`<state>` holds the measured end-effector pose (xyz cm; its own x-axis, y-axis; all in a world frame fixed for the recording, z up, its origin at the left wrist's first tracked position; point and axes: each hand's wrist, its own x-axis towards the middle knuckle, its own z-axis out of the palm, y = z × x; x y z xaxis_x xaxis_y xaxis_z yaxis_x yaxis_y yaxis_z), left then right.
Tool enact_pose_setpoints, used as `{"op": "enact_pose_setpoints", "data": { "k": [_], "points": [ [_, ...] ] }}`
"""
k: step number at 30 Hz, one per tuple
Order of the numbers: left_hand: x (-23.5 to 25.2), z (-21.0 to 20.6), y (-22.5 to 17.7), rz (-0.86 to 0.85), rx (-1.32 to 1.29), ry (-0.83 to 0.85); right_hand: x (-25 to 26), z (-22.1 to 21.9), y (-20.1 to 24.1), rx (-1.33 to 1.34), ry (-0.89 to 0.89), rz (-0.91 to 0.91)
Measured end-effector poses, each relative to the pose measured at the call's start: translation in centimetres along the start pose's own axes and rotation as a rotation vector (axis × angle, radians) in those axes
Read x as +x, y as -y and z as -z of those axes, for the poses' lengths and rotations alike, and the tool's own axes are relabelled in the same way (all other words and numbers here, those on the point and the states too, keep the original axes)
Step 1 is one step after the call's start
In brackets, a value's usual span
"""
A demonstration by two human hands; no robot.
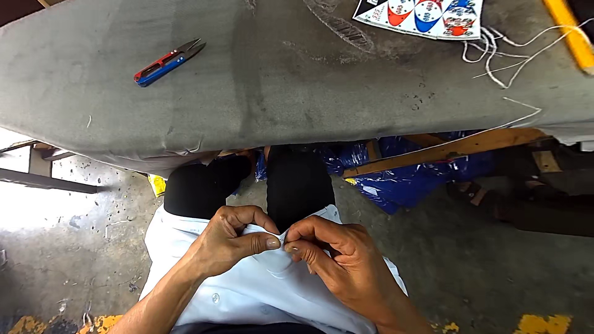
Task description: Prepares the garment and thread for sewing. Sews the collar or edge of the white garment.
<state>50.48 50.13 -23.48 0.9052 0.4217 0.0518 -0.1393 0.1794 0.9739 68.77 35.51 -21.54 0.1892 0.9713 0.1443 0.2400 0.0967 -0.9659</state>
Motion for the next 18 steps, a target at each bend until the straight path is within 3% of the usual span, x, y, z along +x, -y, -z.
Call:
{"op": "enact_pose_setpoints", "data": {
  "k": [18],
  "points": [
    [0.02, -0.4, 0.02, -0.002, -0.034, 0.005, 0.57, -0.19, 0.66, 0.174, 0.002, -0.023]
  ]
}}
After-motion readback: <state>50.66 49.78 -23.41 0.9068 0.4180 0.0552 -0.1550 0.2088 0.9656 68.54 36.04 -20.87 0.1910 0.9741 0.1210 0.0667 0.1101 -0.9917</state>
